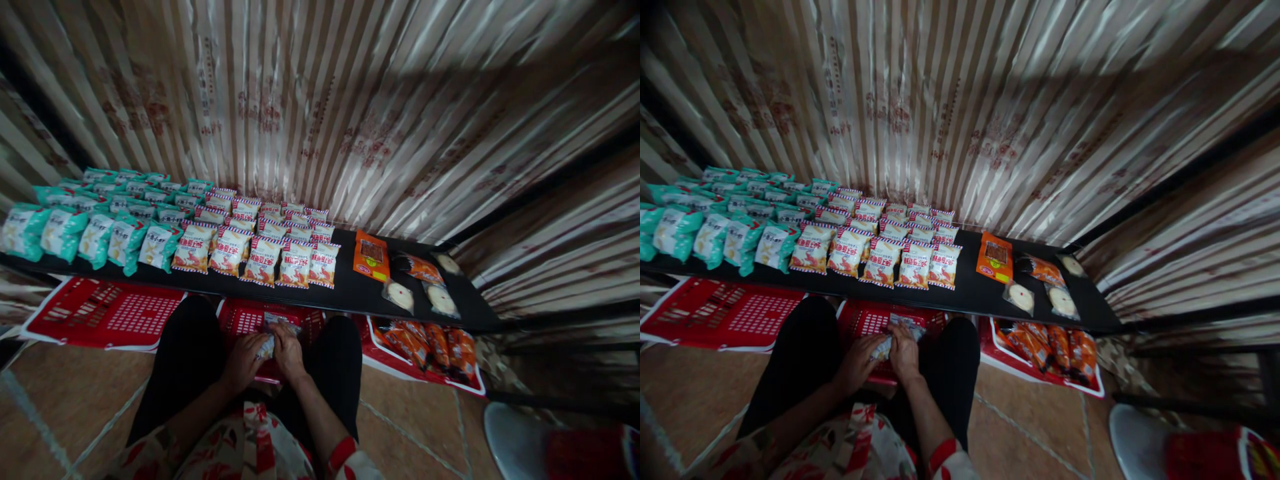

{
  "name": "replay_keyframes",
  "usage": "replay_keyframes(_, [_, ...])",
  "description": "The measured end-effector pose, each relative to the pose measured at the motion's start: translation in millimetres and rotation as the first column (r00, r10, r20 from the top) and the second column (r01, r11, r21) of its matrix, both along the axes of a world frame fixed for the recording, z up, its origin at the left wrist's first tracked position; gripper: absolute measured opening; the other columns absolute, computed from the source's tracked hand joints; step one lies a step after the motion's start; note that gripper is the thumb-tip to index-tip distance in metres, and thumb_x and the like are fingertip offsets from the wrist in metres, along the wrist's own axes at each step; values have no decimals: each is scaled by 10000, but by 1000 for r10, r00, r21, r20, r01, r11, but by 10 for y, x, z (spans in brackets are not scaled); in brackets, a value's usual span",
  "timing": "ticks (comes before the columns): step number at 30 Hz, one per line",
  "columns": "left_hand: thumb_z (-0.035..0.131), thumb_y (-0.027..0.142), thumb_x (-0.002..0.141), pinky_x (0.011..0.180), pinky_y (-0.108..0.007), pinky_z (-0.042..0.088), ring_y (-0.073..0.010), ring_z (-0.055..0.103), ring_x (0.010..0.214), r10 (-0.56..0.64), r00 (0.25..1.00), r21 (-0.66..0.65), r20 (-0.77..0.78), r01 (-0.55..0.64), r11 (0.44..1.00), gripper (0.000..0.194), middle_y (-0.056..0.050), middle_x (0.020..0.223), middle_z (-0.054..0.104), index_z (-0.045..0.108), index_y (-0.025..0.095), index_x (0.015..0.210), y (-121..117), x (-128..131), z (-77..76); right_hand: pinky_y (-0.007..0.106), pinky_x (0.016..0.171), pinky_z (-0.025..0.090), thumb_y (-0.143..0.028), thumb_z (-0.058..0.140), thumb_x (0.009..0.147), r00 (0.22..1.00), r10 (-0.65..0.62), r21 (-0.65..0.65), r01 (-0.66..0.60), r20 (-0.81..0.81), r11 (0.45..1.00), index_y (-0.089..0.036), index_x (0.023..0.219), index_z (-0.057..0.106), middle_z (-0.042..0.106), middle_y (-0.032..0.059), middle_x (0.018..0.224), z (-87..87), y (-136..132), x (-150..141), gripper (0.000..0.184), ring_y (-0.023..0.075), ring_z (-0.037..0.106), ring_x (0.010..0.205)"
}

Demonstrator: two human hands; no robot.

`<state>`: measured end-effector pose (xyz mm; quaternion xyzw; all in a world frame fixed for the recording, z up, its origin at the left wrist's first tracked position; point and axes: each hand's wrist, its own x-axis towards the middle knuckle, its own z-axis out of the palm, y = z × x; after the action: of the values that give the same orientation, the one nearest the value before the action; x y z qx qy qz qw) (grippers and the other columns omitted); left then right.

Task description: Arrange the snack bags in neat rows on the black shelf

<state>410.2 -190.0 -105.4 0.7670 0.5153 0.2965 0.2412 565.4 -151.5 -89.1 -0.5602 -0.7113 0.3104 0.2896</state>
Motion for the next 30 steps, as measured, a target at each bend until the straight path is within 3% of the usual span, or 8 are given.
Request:
replay_keyframes(7, [463, 289, 828, 958, -420, 427, -241, 540, 1093, -20, 1000, -38, -7, 20, 999, 391, -113, 1183, 597, 533, 170, 1194, 64, -77, -31, 359, 939, 396, -297, 468, 821, 963, 138, -231, -192, -230, 954, -278, 1048, 654, 678, 14, 1040, 265, 65, 79, 295, 203, 590, 1008])
replay_keyframes(12, [456, 283, 818, 925, -388, 449, -226, 573, 1043, -39, 999, -107, 0, 39, 993, 380, -107, 1140, 622, 544, 172, 1171, 115, -141, 20, 353, 918, 398, -407, 601, 738, 946, 274, -233, -310, -173, 922, -268, 1115, 621, 659, 47, 1088, 337, 59, 131, 402, 236, 576, 1024])
replay_keyframes(16, [474, 250, 783, 900, -376, 456, -225, 588, 1010, -65, 998, -169, -10, 63, 984, 390, -102, 1112, 637, 553, 177, 1158, 168, -172, 125, 359, 907, 404, -401, 615, 734, 931, 343, -197, -362, -122, 911, -261, 1176, 578, 639, 69, 1119, 311, 49, 136, 466, 247, 568, 1039])
replay_keyframes(26, [500, 297, 771, 799, -345, 470, -225, 633, 873, -14, 999, -304, -42, 1, 953, 338, -90, 988, 685, 590, 196, 1081, 332, -148, 329, 361, 909, 406, -335, 685, 650, 938, 202, -267, -278, -280, 923, -284, 1143, 600, 645, 39, 1102, 272, 51, 128, 503, 237, 579, 1015])
replay_keyframes(30, [543, 348, 735, 667, -301, 457, -204, 615, 716, 25, 999, -354, -42, -38, 934, 276, -54, 823, 685, 619, 200, 955, 409, -146, 368, 365, 872, 436, -313, 697, 626, 918, 65, -335, -208, -391, 919, -260, 1052, 651, 677, 23, 992, 271, 41, 105, 432, 224, 604, 928])
